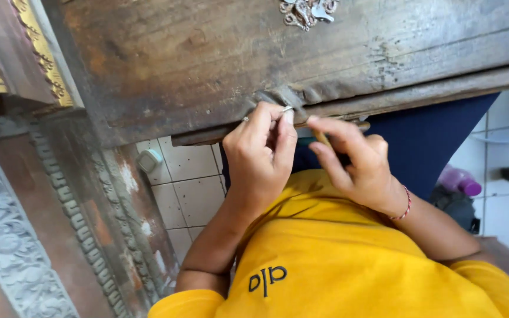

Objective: Filing and smoothing the edges of small silver jewelry components using a needle file at a wooden workbench.

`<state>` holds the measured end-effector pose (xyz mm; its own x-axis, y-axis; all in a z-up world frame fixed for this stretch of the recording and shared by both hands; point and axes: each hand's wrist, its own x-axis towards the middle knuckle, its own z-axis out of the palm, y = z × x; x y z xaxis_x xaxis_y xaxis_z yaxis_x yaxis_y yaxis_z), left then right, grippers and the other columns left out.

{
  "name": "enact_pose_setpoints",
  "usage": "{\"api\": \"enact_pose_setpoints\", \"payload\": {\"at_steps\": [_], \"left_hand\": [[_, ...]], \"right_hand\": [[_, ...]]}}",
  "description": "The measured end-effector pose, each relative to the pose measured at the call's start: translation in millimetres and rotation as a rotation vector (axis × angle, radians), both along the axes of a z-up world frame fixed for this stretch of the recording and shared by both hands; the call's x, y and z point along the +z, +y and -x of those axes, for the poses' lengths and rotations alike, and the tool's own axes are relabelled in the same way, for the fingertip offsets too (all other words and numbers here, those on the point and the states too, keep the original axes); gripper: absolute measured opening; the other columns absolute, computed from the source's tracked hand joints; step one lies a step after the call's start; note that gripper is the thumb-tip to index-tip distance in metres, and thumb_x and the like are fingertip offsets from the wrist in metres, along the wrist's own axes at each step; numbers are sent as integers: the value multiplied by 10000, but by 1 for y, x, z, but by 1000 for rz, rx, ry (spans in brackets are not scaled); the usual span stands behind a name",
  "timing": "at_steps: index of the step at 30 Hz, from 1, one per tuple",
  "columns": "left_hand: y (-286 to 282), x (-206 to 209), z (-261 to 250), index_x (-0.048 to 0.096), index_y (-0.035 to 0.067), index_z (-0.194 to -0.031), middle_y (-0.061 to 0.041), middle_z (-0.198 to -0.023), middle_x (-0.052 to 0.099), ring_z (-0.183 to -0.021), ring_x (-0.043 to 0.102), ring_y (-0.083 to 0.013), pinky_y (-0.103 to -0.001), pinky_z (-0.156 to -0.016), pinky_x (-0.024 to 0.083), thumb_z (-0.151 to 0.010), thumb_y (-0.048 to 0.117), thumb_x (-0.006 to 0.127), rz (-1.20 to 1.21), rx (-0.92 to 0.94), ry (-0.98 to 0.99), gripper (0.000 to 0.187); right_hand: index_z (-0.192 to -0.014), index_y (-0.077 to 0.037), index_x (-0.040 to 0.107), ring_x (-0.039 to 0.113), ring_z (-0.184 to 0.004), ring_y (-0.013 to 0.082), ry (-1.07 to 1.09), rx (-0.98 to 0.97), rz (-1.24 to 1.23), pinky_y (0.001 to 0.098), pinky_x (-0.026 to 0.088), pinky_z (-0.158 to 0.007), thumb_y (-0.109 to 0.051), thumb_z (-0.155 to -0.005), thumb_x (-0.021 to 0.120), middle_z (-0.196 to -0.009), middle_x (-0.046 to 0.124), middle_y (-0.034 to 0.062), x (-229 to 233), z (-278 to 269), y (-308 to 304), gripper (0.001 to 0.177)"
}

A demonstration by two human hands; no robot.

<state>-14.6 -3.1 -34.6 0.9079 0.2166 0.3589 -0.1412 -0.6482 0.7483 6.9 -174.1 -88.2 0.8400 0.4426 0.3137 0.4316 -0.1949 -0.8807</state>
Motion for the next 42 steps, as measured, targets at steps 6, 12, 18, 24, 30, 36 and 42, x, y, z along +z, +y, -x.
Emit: {"api": "enact_pose_setpoints", "payload": {"at_steps": [6,12,18,24,30,36,42], "left_hand": [[4,9,6,568,108,-715,-23,-476,464,-433,499,-140,-267,-462,435,-842,83,638,394,-175,173,147],[1,17,3,504,121,-657,-42,-420,429,-413,520,-300,-329,-458,453,-735,91,664,245,-287,215,181],[0,18,4,548,132,-741,-40,-529,501,-476,586,-273,-333,-479,487,-803,84,668,120,-249,123,143],[-10,6,6,691,33,-1024,-96,-808,744,-659,753,-210,-263,-572,605,-869,104,744,477,-211,124,179],[-14,-4,9,725,-16,-1016,-138,-879,775,-761,787,-188,-245,-626,623,-946,56,703,717,-156,142,103],[-15,-5,10,723,-32,-1039,-162,-929,775,-818,789,-217,-284,-689,654,-969,58,698,828,-161,191,117],[-14,-6,8,726,-36,-1066,-160,-923,765,-816,783,-212,-287,-691,660,-983,67,695,863,-186,222,137]], "right_hand": [[-1232,36,684,419,-372,107,27,-9,-33,249,384,-432,-99,-984,656,-459,473,-18,25,-19,-13,284],[-1001,-72,772,523,-340,214,14,120,71,269,426,-402,-84,-908,777,-456,536,-14,40,-29,-9,94],[-941,-70,737,483,-330,174,169,64,50,255,403,-410,-85,-937,750,-429,487,24,35,-34,-13,20],[-950,40,629,481,-387,56,456,-96,-393,162,408,-453,-69,-1041,613,-463,469,10,18,-17,2,143],[-985,108,632,493,-373,67,393,-96,-433,160,417,-460,-21,-1033,620,-462,497,50,14,-15,1,138],[-939,130,659,539,-363,84,233,-139,-364,175,443,-450,8,-967,702,-452,542,67,3,-11,-5,132],[-942,133,683,566,-388,96,157,-176,-350,183,461,-460,14,-933,751,-485,579,84,-2,-9,-6,137]]}}
